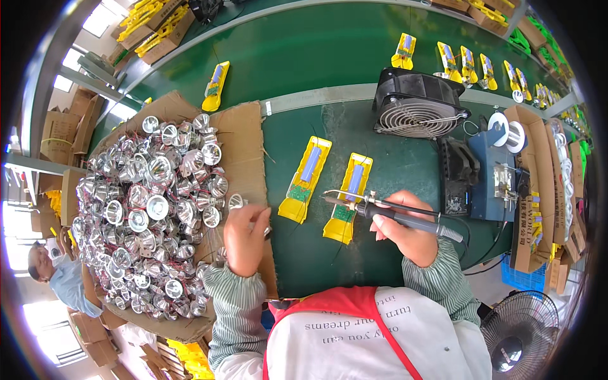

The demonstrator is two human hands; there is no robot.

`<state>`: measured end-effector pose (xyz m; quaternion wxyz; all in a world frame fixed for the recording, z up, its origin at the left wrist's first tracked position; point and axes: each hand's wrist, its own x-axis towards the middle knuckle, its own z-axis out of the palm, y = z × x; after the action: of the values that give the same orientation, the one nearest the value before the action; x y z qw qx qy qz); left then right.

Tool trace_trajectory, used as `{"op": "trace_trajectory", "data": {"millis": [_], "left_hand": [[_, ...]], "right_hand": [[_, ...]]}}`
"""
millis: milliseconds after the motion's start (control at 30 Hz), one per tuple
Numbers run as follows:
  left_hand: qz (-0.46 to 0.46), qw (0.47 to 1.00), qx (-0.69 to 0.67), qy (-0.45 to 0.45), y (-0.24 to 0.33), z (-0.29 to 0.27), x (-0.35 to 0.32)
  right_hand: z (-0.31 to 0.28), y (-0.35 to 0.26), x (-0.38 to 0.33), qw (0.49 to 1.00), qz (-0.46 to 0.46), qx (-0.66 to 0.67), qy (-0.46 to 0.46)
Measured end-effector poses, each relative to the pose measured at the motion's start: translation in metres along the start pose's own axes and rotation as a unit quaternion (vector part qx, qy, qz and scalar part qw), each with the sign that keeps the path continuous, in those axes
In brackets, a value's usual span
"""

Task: The person solders electronic components and wires to flashlight housings using a soldering iron and places the assembled flashlights onto a conveyor belt and into a cardboard box.

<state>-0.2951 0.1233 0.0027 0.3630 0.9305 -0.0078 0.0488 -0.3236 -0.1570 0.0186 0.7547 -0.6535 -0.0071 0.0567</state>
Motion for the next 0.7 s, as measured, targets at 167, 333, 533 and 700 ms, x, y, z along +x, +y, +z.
{"op": "trace_trajectory", "data": {"millis": [167, 333, 533, 700], "left_hand": [[0.034, 0.999, -0.029, -0.015, 0.015, 0.018, 0.012], [0.077, 0.997, 0.026, -0.007, 0.016, 0.030, 0.012], [0.105, 0.994, 0.027, 0.001, 0.013, 0.035, 0.017], [0.091, 0.996, 0.007, -0.022, 0.012, 0.036, 0.018]], "right_hand": [[0.005, -0.001, 0.011, 0.999, -0.016, -0.033, -0.021], [0.011, 0.004, 0.020, 0.998, -0.029, -0.036, -0.046], [0.016, 0.020, 0.030, 0.997, -0.024, -0.038, -0.066], [0.020, 0.029, 0.036, 0.996, -0.034, -0.059, -0.066]]}}
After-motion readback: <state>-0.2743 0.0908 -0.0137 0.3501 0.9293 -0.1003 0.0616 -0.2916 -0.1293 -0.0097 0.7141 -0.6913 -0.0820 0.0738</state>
